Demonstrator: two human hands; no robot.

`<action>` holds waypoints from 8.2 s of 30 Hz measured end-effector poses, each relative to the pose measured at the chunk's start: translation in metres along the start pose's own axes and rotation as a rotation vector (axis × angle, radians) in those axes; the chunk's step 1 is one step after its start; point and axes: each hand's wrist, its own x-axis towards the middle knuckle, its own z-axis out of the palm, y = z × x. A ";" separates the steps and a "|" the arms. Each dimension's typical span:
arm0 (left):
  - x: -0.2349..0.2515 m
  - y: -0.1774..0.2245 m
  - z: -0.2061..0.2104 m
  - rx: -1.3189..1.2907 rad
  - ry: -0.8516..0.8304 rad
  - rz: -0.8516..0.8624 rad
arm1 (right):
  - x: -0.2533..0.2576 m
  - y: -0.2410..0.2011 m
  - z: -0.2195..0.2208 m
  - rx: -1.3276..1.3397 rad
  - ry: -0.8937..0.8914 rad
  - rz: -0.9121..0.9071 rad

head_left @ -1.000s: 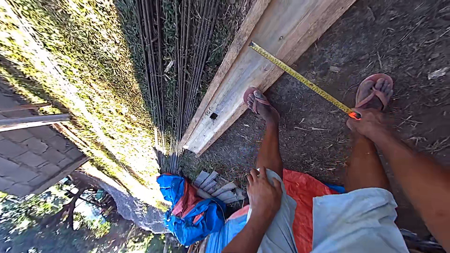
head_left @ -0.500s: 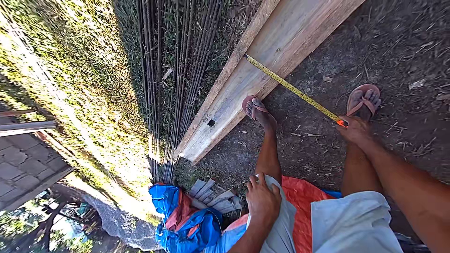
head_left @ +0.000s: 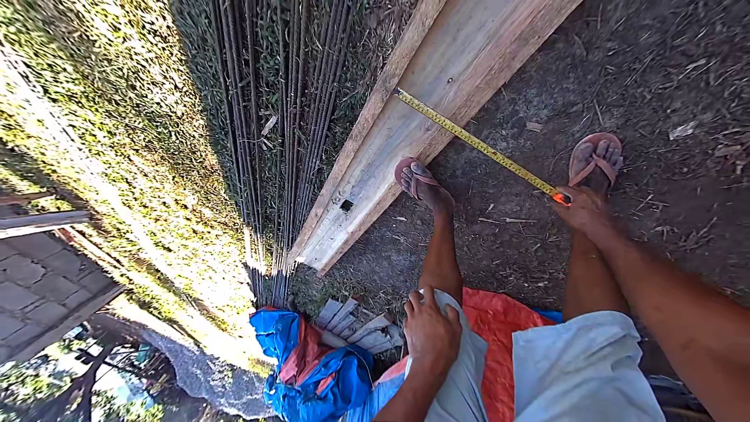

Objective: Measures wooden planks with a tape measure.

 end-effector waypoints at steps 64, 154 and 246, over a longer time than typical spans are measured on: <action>-0.007 0.025 -0.017 0.176 0.042 -0.056 | 0.042 0.013 -0.003 0.115 0.044 -0.020; -0.004 0.016 -0.007 0.176 0.074 -0.042 | 0.050 0.015 0.008 0.111 0.044 -0.020; -0.013 0.028 0.011 -0.103 0.029 0.017 | -0.042 -0.052 -0.067 -0.243 -0.111 -0.085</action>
